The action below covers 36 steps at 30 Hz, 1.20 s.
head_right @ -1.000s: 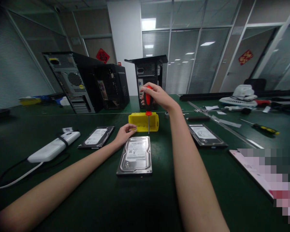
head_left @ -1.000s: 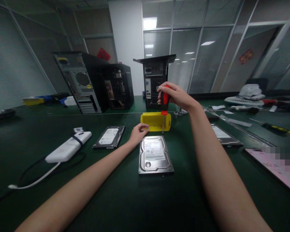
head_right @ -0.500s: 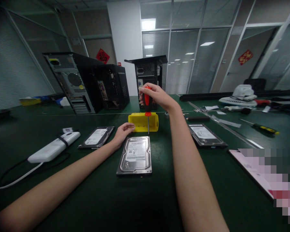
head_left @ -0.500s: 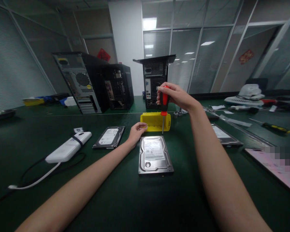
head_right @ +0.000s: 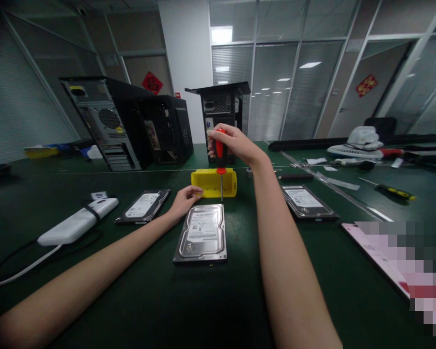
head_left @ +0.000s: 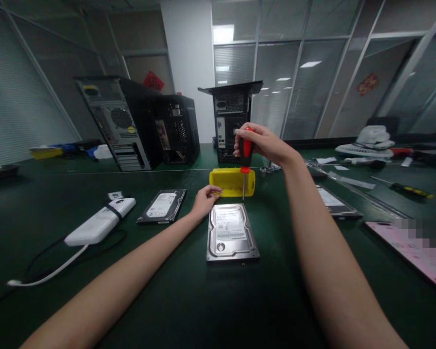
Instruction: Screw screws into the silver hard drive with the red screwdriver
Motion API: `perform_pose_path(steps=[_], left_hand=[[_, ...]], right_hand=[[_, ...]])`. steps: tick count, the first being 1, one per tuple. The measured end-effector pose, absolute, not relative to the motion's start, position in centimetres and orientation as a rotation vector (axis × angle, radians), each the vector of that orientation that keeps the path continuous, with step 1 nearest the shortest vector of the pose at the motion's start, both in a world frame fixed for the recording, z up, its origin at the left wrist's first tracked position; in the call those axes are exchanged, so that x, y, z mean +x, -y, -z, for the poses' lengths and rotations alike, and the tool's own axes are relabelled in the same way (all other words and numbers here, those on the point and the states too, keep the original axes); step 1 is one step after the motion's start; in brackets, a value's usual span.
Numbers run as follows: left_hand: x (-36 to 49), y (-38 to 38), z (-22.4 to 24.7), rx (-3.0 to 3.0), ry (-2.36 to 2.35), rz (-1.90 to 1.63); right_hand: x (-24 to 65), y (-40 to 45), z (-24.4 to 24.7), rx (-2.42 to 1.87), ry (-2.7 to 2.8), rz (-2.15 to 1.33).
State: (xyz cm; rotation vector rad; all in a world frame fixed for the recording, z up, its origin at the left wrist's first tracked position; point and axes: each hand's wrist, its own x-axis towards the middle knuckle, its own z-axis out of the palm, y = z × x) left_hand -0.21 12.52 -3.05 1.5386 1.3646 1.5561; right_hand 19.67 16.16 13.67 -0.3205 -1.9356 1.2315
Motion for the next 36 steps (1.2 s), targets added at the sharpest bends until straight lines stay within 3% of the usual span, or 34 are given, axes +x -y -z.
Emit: perform_pose_path(steps=[36], left_hand=[[0.14, -12.12, 2.56, 1.604, -1.314, -1.501]], right_hand=[[19.58, -16.15, -13.57, -0.356, 1.941, -1.168]])
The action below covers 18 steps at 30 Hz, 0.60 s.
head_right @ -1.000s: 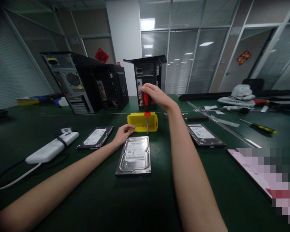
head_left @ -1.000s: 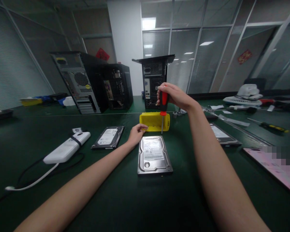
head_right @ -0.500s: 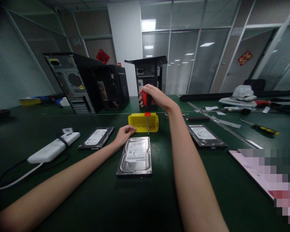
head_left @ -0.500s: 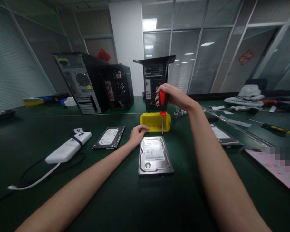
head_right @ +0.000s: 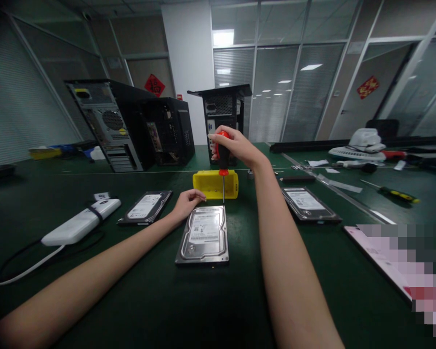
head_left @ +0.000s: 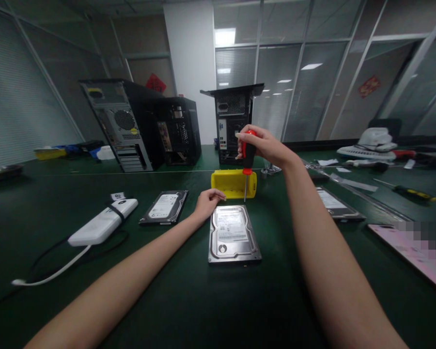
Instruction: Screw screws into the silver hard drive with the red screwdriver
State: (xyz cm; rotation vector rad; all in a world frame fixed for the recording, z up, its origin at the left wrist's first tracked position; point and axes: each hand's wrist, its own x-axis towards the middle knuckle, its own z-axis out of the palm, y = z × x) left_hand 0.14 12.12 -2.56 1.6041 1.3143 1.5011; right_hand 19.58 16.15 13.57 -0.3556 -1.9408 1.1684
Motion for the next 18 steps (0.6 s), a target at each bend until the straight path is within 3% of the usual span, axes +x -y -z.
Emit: perform_pose_path(steps=[18], left_hand=[[0.26, -11.93, 2.51, 1.609, -1.314, -1.483]], right_hand=[[19.78, -16.63, -13.71, -0.407, 1.874, -1.17]])
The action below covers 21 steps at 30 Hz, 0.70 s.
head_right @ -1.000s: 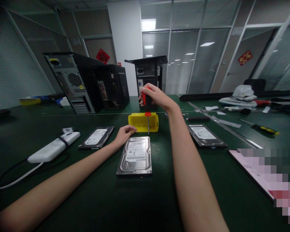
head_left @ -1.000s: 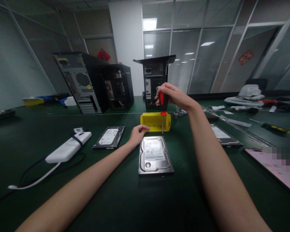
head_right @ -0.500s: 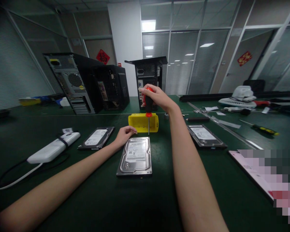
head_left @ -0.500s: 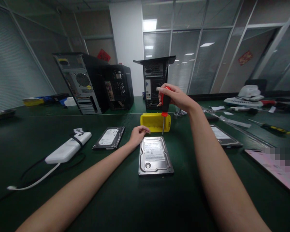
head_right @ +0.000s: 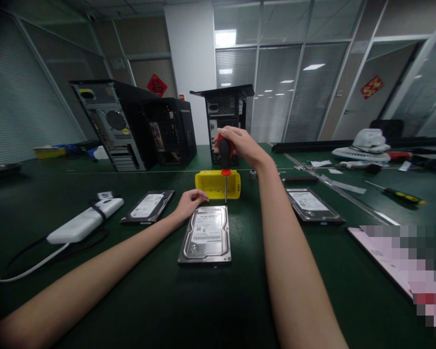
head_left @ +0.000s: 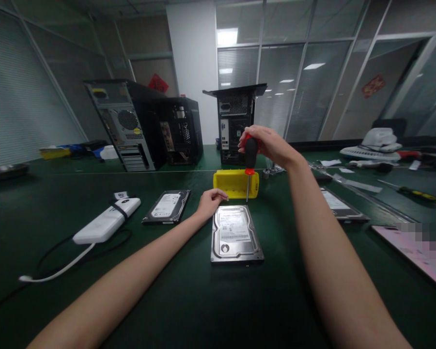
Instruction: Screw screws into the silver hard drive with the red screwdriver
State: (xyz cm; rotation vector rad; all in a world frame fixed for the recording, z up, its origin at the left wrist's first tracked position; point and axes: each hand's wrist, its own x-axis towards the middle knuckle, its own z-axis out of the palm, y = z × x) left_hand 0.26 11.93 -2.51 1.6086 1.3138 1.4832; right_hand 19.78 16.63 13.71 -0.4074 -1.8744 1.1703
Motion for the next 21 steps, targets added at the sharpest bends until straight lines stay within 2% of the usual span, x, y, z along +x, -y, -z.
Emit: perform_pose_path(steps=[21], left_hand=[[0.3, -11.9, 2.5, 1.607, -1.328, -1.464]], right_hand=[[19.6, -15.6, -14.1, -0.489, 1.842, -1.203]])
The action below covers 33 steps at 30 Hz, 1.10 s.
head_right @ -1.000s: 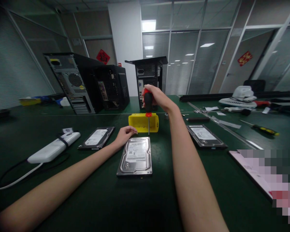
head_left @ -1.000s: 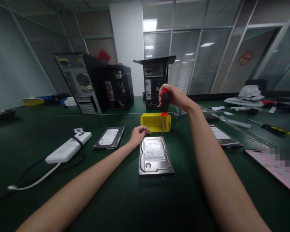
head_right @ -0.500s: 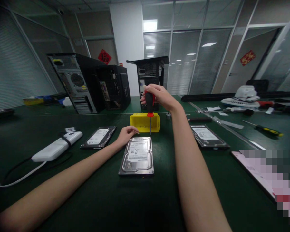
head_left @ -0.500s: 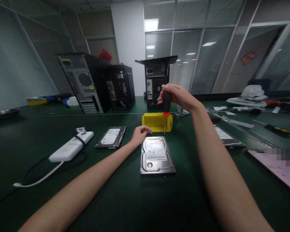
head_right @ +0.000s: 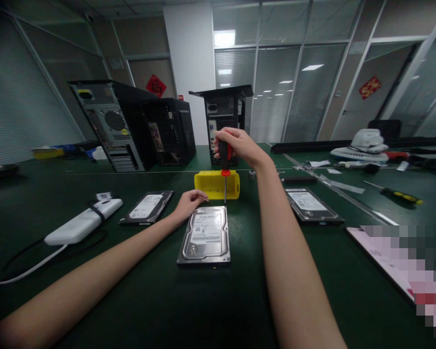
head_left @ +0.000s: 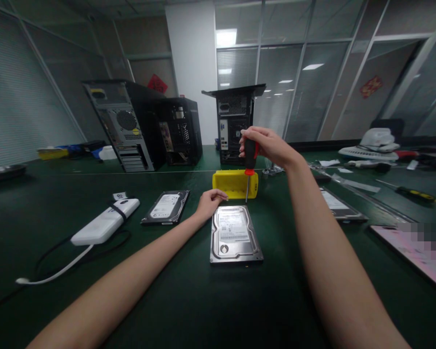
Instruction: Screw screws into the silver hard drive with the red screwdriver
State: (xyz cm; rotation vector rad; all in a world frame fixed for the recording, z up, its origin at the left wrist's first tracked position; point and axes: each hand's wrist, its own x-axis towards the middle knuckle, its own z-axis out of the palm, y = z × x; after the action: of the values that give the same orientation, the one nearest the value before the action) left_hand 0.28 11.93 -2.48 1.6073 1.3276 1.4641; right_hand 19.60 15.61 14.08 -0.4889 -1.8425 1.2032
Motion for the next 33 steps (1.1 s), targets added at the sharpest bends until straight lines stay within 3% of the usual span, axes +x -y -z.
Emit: perform_pose_path(steps=[33], left_hand=[[0.14, -12.0, 2.63, 1.633, -1.325, -1.451]], right_hand=[[19.59, -15.77, -14.1, -0.419, 1.798, -1.307]])
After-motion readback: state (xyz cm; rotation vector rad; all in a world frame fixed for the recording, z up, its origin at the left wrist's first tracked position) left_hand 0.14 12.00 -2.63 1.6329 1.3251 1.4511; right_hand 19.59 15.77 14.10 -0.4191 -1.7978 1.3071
